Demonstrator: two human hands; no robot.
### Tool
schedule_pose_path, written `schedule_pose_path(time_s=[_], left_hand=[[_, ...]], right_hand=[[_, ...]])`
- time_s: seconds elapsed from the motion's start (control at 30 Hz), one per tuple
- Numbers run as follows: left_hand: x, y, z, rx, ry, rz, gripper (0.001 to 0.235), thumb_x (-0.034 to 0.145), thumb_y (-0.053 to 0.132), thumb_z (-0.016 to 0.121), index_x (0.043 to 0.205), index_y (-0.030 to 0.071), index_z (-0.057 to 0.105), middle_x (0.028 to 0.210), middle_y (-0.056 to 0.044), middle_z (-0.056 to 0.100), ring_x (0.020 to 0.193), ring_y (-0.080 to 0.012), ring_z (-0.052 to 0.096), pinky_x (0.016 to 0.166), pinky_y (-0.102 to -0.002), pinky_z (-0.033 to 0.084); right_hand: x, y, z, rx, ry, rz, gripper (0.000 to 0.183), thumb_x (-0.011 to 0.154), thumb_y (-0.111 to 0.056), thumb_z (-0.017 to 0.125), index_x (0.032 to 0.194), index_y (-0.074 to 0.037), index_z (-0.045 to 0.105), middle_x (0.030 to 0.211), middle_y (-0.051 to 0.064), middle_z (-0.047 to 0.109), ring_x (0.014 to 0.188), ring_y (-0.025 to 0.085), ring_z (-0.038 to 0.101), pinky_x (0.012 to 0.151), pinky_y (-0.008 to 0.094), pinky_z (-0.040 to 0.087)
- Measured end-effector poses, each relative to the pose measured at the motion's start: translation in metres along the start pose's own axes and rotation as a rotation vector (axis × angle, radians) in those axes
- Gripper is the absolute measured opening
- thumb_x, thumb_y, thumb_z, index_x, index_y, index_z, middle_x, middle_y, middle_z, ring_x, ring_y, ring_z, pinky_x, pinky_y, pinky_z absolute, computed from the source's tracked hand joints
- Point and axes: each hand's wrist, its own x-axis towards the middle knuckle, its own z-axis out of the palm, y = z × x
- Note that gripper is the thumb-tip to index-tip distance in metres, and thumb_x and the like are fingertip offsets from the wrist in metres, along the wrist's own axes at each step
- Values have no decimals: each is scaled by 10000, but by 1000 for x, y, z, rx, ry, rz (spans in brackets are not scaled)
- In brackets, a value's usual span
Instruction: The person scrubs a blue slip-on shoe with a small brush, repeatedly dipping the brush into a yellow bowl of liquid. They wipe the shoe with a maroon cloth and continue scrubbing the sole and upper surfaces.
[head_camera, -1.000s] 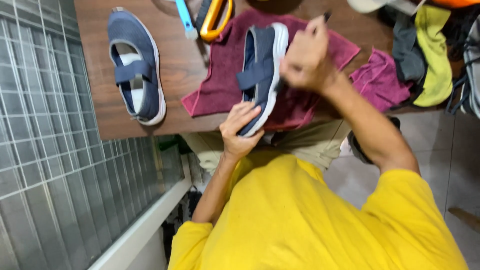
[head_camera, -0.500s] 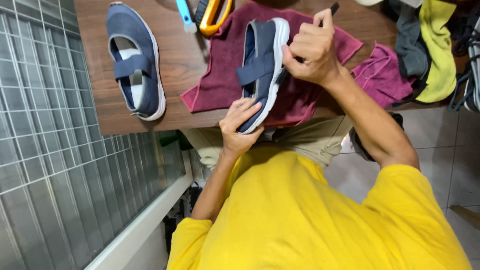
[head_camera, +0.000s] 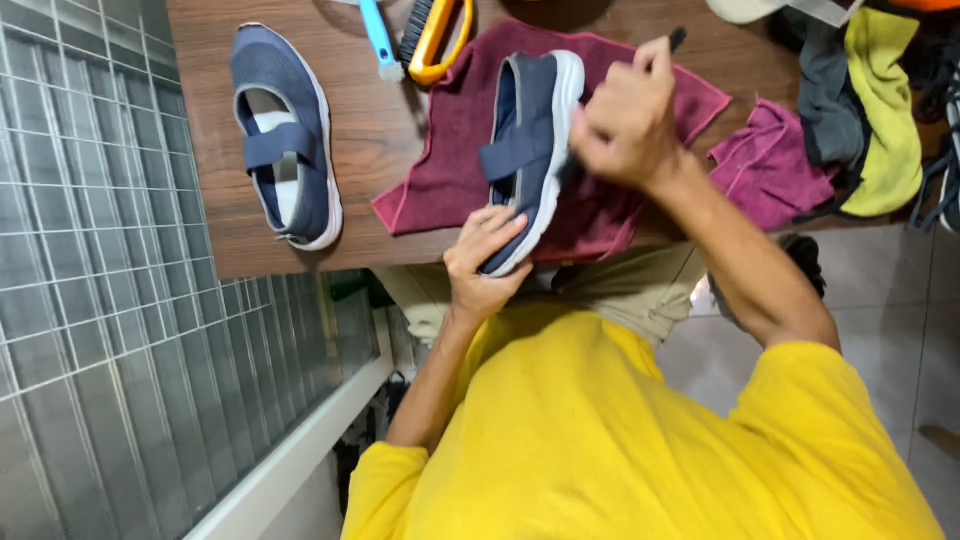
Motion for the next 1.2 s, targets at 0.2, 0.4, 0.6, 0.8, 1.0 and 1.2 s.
schedule_pose_path(time_s=[0.2, 0.4, 0.6, 0.8, 1.0, 1.2], left_hand=[[-1, 0, 0, -1, 4, -16, 464, 804, -43, 816, 1241, 56, 700, 1254, -169, 703, 1134, -375, 679, 1046, -506, 553], [-2, 6, 0, 40, -29, -12, 464, 801, -55, 808, 1237, 66, 711, 1253, -181, 706, 1110, -378, 686, 1044, -498, 559], [-1, 11, 1, 69, -53, 4, 440, 822, -26, 806, 1241, 63, 706, 1226, -176, 713, 1092, -368, 690, 1055, -500, 549], [1, 14, -1, 30, -48, -13, 436, 834, -38, 799, 1247, 59, 702, 1265, -165, 700, 1111, -366, 674, 1042, -478, 567], [1, 21, 10, 54, 8, -65, 512, 786, -32, 852, 1263, 76, 699, 1294, -178, 691, 1144, -365, 673, 1051, -480, 582], [8, 33, 25, 37, 72, -115, 519, 805, -39, 843, 1287, 64, 680, 1311, -179, 685, 1189, -351, 681, 1106, -462, 556]], right_hand=[[-5, 11, 7, 38, 20, 27, 476, 939, 8, 693, 532, -94, 468, 483, -7, 428, 499, 189, 318, 762, 419, 295], [-9, -1, 0, 15, 2, -54, 392, 926, -45, 573, 559, -97, 445, 507, 45, 409, 509, 205, 295, 724, 429, 320], [3, -21, -10, 57, 4, -125, 410, 1008, -111, 510, 613, -88, 402, 572, 76, 368, 515, 260, 285, 687, 482, 313], [2, -31, -9, 137, -29, -103, 432, 951, -69, 648, 571, -133, 451, 533, 15, 454, 500, 213, 378, 781, 455, 326], [7, -47, -19, 138, -15, -113, 422, 905, -75, 659, 553, -139, 436, 494, 12, 423, 486, 202, 358, 781, 451, 331], [2, -31, -33, -16, -37, 20, 405, 912, 6, 667, 593, -109, 445, 548, 27, 432, 558, 240, 326, 764, 458, 302]])
